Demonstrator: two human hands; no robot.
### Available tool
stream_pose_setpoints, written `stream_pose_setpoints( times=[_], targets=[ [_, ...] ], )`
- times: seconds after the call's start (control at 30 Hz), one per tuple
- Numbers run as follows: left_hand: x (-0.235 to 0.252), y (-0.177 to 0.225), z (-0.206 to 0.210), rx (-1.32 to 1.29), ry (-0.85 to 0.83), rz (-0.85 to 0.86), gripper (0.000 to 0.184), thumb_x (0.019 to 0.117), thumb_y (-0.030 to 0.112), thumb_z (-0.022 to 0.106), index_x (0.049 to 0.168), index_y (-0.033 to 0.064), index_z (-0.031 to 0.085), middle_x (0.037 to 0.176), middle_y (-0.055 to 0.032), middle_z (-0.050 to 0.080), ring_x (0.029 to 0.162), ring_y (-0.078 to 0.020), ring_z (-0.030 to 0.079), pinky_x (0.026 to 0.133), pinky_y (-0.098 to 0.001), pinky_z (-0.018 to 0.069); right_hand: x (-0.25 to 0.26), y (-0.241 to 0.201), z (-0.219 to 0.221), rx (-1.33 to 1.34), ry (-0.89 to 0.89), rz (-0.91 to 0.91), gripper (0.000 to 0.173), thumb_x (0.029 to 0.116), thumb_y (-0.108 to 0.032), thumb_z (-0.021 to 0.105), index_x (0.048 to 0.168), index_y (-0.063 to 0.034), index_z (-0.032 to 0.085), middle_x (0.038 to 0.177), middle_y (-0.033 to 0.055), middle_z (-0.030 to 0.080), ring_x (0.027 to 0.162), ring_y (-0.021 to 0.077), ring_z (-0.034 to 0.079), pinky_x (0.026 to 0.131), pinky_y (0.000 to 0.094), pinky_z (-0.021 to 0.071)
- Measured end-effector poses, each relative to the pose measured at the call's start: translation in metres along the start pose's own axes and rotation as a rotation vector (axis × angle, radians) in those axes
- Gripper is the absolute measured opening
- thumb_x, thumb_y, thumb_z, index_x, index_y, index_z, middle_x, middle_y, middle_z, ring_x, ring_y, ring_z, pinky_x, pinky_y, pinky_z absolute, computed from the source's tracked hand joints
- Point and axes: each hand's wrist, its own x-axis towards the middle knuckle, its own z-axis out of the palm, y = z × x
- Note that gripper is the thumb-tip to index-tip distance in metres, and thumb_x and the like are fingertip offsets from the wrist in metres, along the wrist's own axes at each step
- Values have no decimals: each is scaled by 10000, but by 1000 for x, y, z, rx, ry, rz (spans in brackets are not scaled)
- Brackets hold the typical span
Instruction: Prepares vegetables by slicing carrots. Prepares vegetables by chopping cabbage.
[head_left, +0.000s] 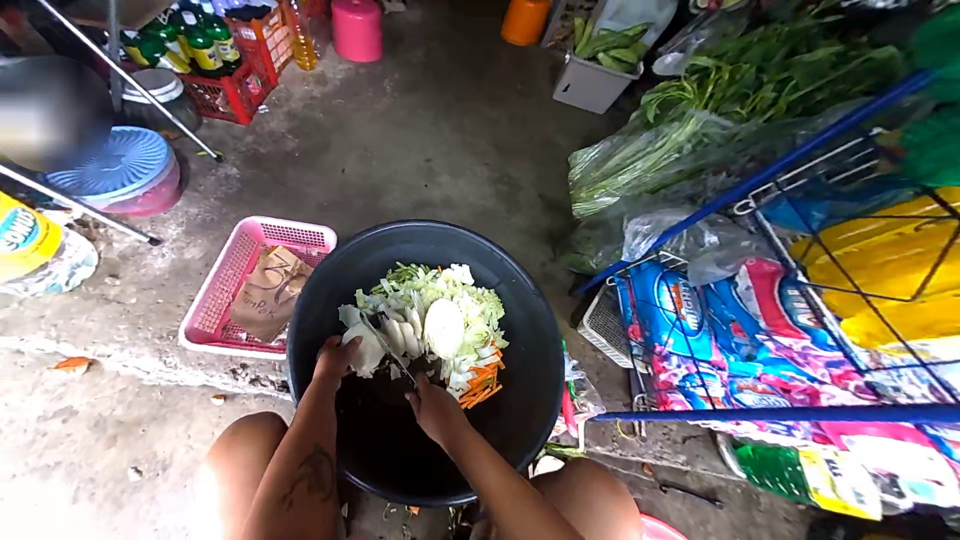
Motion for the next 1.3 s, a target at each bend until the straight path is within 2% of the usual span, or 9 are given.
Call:
stream_pose_setpoints(
  times=[0.07,0.2,0.3,0.47,0.6,0.77,0.97,1.13,1.3],
  targets=[
    [1,-1,2,3,-2,24,568,1006,320,691,1445,17,496,1337,-264,600,1171,-380,643,946,-547,559,19,-9,9,0,30,17,479,1121,-362,414,1508,-80,424,1233,231,682,1165,404,675,985,583,536],
    [-1,-6,1,-1,16,35,576,1006,325,692,1469,45,491,1367,-260,592,1198,-393,632,959,-566,551,32,-10,16,29,50,8,490,1117,-395,416,1496,-84,432,1233,217,687,1168,387,679,988,566,539],
    [-17,-3,1,-60,-41,-14,622,1041,297,639,1566,111,362,1460,-268,516,1250,-441,598,938,-623,551,34,3,8,230,7,-63,585,1107,-409,457,1536,-19,383,1300,273,639,1214,397,645,1047,560,499],
    [-18,-5,2,-157,-44,-9,553,1035,236,649,1518,104,416,1399,-260,561,1159,-416,643,890,-578,572,-11,-16,-1,125,138,36,509,1108,-402,443,1520,-103,416,1251,211,681,1170,372,679,999,555,533],
    [-16,-6,2,-172,-22,-21,574,1026,250,663,1503,54,410,1387,-273,563,1167,-413,642,900,-567,576,-32,-18,-3,40,104,36,504,1107,-422,434,1498,-103,433,1206,198,694,1152,371,684,983,559,540],
    [-12,-5,0,-179,-13,-44,545,1023,254,671,1462,23,447,1350,-271,590,1158,-398,651,910,-551,576,-29,-17,1,-12,82,49,497,1108,-440,421,1479,-110,446,1166,190,704,1139,364,690,977,555,541],
    [-9,-5,-1,-182,-12,-66,533,1020,243,671,1470,60,452,1348,-251,597,1142,-385,660,891,-544,584,-1,-16,9,0,81,4,478,1104,-411,447,1453,-84,468,1132,192,708,1094,355,701,962,546,548],
    [-12,-3,-1,-190,-21,-48,531,1027,249,655,1473,49,448,1349,-260,585,1137,-388,655,886,-542,583,36,-27,24,-12,128,39,514,1106,-422,432,1498,-89,447,1202,208,705,1157,366,689,990,551,543],
    [-14,-11,5,-176,16,-17,520,1043,297,628,1477,55,470,1357,-256,587,1158,-379,650,922,-532,573,25,-39,18,-35,120,79,478,1112,-411,408,1493,-124,437,1249,191,694,1183,363,682,983,564,546]
  ],
)
